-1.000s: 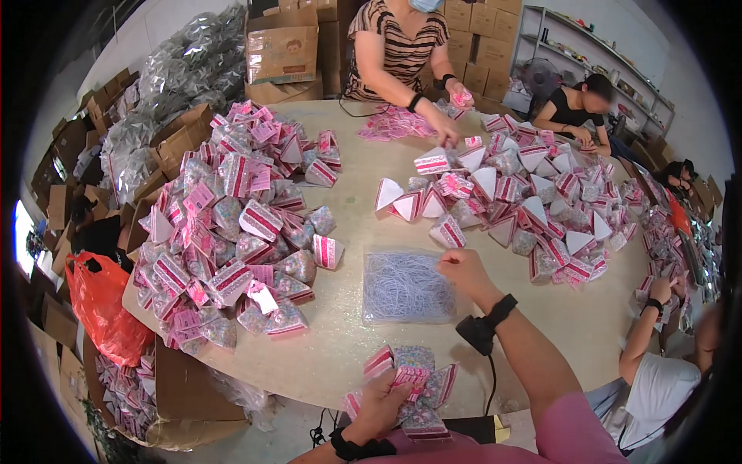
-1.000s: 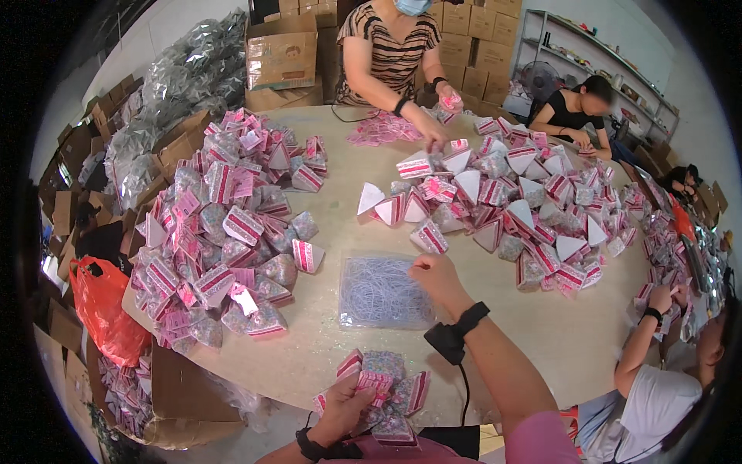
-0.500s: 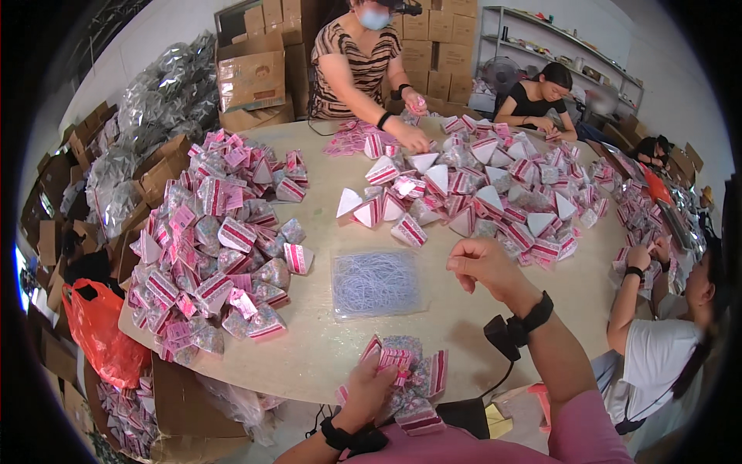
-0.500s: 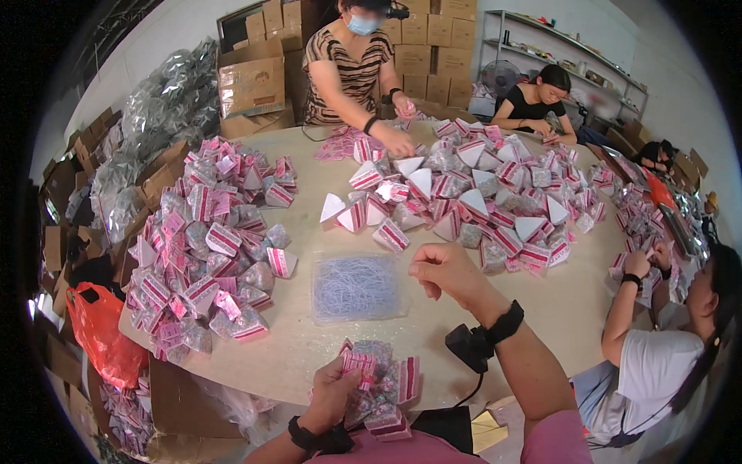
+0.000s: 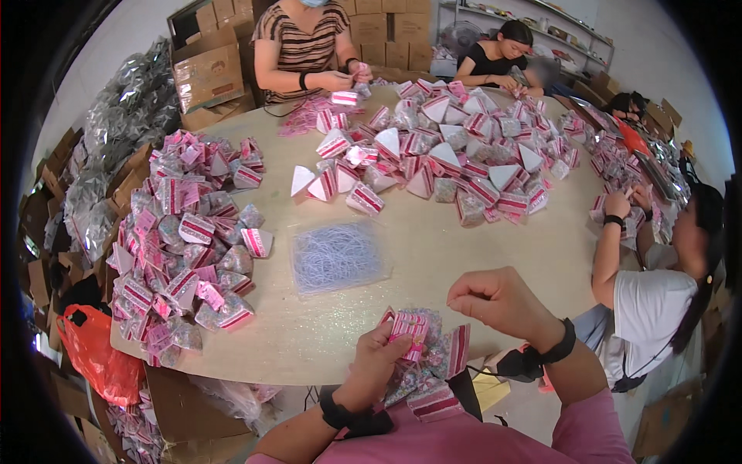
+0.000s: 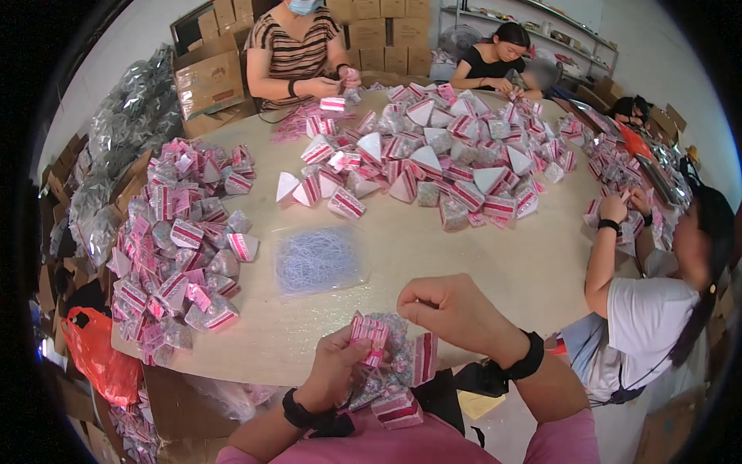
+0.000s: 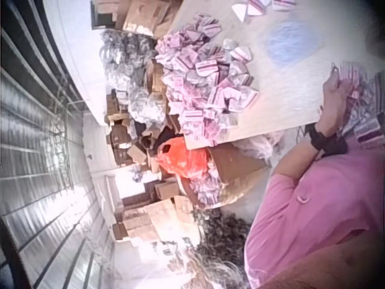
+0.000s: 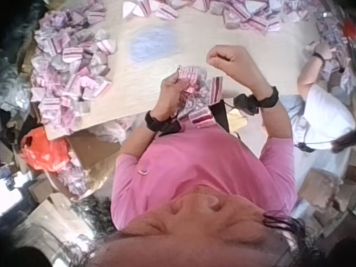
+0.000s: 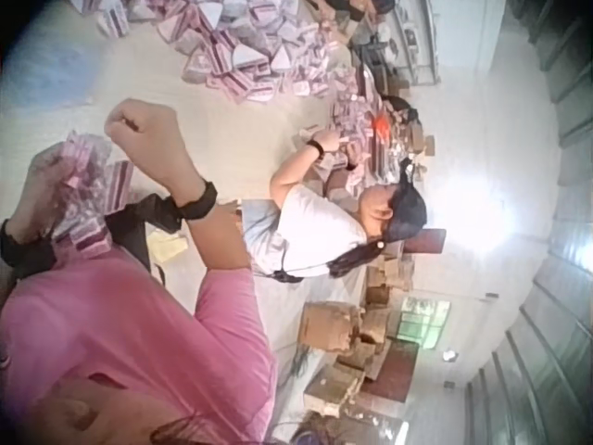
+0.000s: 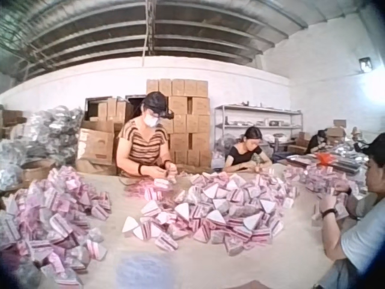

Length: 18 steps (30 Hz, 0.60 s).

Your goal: Assembling and packaging small triangular gift boxes or product containers in a workshop setting.

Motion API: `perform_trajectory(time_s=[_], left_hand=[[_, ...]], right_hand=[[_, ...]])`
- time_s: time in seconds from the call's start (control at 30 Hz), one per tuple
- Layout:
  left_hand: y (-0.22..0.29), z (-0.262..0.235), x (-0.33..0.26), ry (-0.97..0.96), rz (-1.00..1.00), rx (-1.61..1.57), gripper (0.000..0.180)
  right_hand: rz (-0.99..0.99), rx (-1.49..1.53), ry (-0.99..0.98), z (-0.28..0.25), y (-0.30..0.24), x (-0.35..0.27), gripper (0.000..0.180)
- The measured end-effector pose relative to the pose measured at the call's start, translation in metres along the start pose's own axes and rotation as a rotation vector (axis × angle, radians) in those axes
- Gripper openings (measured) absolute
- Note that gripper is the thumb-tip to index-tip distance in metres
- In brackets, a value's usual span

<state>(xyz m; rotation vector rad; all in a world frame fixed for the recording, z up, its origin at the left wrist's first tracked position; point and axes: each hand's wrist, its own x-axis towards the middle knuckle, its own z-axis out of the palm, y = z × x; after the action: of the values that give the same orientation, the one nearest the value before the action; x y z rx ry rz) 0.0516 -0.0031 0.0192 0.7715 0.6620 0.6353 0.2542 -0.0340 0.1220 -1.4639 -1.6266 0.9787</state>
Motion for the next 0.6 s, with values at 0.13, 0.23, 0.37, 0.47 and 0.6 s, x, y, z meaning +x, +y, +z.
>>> perform_trajectory(time_s=[0.13, 0.23, 0.37, 0.47, 0.6], left_hand=[[0.001, 0.014, 0.001, 0.003, 0.017, 0.181, 0.021], [-0.002, 0.018, 0.002, -0.017, 0.043, 0.158, 0.022], [-0.002, 0.022, 0.001, -0.029, 0.069, 0.188, 0.03], [-0.005, 0.019, 0.002, -0.016, 0.098, 0.221, 0.035], [-0.006, 0.021, 0.001, -0.042, 0.107, 0.153, 0.039]], right_hand=[[0.01, -0.083, 0.048, 0.004, 0.001, -0.019, 0.01], [-0.012, -0.131, 0.053, 0.007, -0.001, -0.026, 0.011], [-0.036, -0.14, 0.054, 0.011, -0.001, -0.028, 0.01], [-0.047, -0.172, 0.057, 0.012, -0.001, -0.027, 0.01], [-0.107, -0.264, 0.091, 0.018, 0.006, -0.026, 0.009]])
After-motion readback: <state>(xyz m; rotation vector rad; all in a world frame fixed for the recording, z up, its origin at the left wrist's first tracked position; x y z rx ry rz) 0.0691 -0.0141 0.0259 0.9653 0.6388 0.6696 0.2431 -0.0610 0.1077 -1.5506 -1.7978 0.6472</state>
